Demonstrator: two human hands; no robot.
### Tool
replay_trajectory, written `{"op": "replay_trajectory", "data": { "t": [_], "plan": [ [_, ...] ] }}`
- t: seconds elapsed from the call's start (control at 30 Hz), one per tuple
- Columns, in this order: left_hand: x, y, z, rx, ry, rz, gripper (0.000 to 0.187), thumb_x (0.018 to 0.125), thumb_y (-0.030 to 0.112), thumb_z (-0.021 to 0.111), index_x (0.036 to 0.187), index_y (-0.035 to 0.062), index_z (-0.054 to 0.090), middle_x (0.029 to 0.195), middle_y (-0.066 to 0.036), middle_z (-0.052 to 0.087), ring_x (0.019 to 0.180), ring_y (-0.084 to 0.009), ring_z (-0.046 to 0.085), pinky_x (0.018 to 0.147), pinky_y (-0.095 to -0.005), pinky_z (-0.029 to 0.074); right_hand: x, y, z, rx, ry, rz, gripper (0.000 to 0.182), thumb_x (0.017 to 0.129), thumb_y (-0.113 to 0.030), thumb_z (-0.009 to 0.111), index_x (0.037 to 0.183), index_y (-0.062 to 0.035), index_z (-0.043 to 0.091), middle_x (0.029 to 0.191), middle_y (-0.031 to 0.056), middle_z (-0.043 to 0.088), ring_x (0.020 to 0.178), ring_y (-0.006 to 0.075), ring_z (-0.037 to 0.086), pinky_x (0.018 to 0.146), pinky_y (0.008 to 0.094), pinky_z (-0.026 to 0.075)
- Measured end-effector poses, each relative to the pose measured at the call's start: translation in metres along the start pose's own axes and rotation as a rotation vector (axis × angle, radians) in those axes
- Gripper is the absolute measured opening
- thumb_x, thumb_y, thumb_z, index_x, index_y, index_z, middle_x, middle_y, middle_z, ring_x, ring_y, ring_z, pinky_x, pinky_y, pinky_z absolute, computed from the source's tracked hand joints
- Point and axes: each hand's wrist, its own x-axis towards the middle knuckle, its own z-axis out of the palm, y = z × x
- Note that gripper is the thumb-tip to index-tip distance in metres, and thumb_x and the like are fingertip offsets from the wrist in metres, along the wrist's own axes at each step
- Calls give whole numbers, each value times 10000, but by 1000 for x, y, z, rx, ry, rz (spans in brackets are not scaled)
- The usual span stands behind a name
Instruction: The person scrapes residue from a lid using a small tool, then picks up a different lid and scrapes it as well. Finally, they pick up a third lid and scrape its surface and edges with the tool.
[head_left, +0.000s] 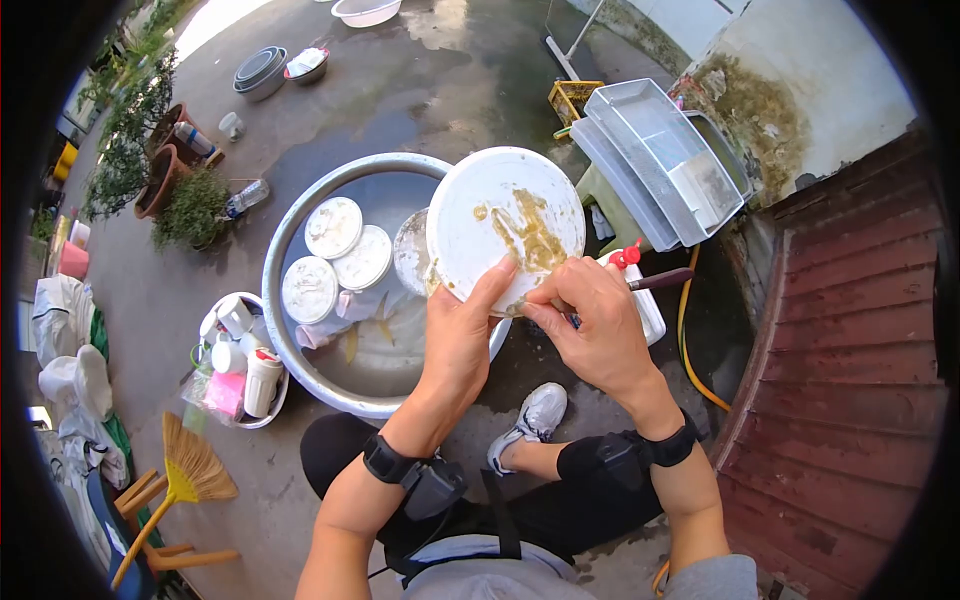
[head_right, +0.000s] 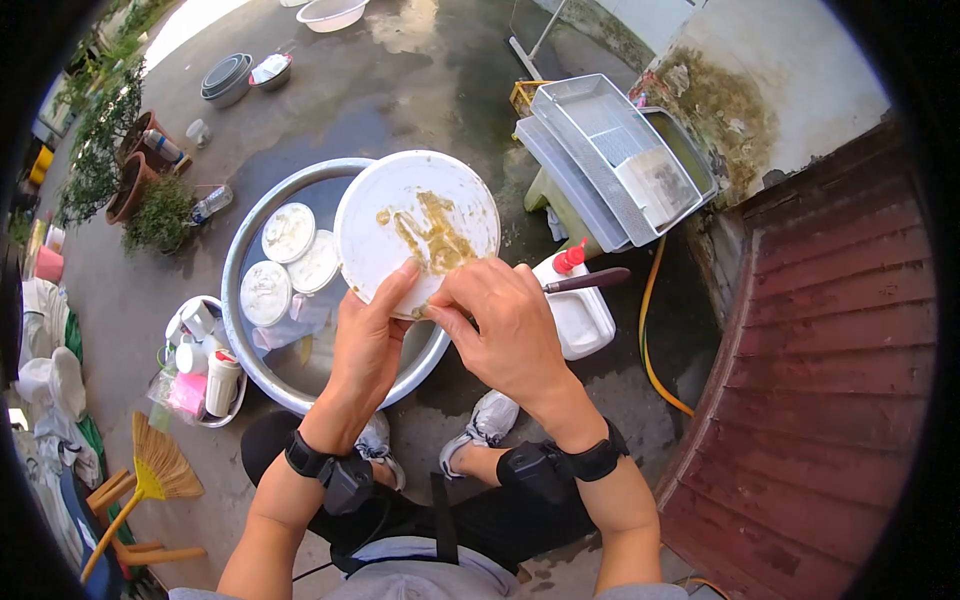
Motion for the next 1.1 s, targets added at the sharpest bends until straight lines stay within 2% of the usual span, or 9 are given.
{"op": "replay_trajectory", "data": {
  "t": [0.17, 0.23, 0.37, 0.67, 0.73, 0.8, 0.93, 1.03, 1.1],
  "plan": [
    [3, 4, 1, 44, -22, 5, 473, 894, 180, 661, 1279, -29, 485, 1180, -103, 619, 1029, -169, 635, 865, -295, 541, 2, 20, -14, -80, 87, 103, 153, 771, -137, 727, 785, -94, 581, 725, 14, 570, 706, 216, 538, 650, 360, 346],
    [3, 12, 0, 47, -11, -58, 444, 867, 117, 686, 1251, -34, 522, 1177, -116, 627, 1029, -172, 635, 878, -304, 532, 2, 25, -20, -104, 118, 105, 154, 772, -136, 729, 784, -95, 582, 716, 11, 567, 695, 212, 533, 649, 359, 344],
    [5, 17, 0, 92, -49, -76, 444, 863, 111, 688, 1246, -41, 524, 1164, -123, 635, 1021, -176, 640, 871, -301, 536, 3, 26, -26, -150, 157, 109, 151, 767, -129, 732, 777, -99, 584, 703, 5, 562, 687, 208, 531, 654, 355, 341],
    [32, 33, 10, 96, -101, -113, 447, 854, 196, 708, 1215, -15, 553, 1110, -121, 658, 959, -166, 667, 817, -297, 564, 8, 27, -28, -227, 231, 99, 140, 767, -129, 724, 782, -104, 587, 725, 5, 568, 718, 217, 542, 664, 359, 346],
    [41, 27, 11, 27, -74, -92, 420, 878, 220, 690, 1208, -4, 560, 1104, -109, 661, 962, -164, 666, 819, -297, 566, 9, 27, -23, -225, 213, 97, 137, 769, -129, 721, 783, -103, 586, 732, 6, 568, 724, 218, 542, 665, 361, 347],
    [44, 19, 12, -1, -28, -45, 412, 885, 226, 687, 1205, -4, 566, 1104, -101, 662, 955, -159, 666, 820, -292, 560, 9, 27, -16, -183, 222, 5, 146, 758, -105, 733, 748, -85, 589, 702, 23, 557, 667, 213, 530, 647, 350, 348],
    [53, 5, 10, -5, 70, 96, 384, 889, 219, 691, 1183, -8, 594, 1105, -86, 667, 930, -144, 663, 819, -272, 537, 11, 33, -19, -268, 195, 53, 143, 757, -102, 724, 739, -84, 583, 727, 20, 582, 712, 221, 550, 650, 354, 352],
    [58, 1, 11, 23, 92, 177, 371, 873, 200, 713, 1163, -10, 615, 1098, -84, 671, 929, -130, 652, 820, -263, 520, 12, 30, -10, -242, 167, -1, 144, 781, -131, 699, 773, -102, 558, 748, 20, 551, 739, 227, 535, 655, 368, 347],
    [58, 2, 9, 27, 90, 147, 369, 871, 195, 715, 1163, -10, 618, 1094, -82, 673, 939, -128, 647, 828, -264, 517, 12, 31, -8, -230, 163, -10, 142, 781, -133, 698, 777, -101, 559, 750, 21, 551, 744, 227, 536, 654, 368, 348]
  ]
}}
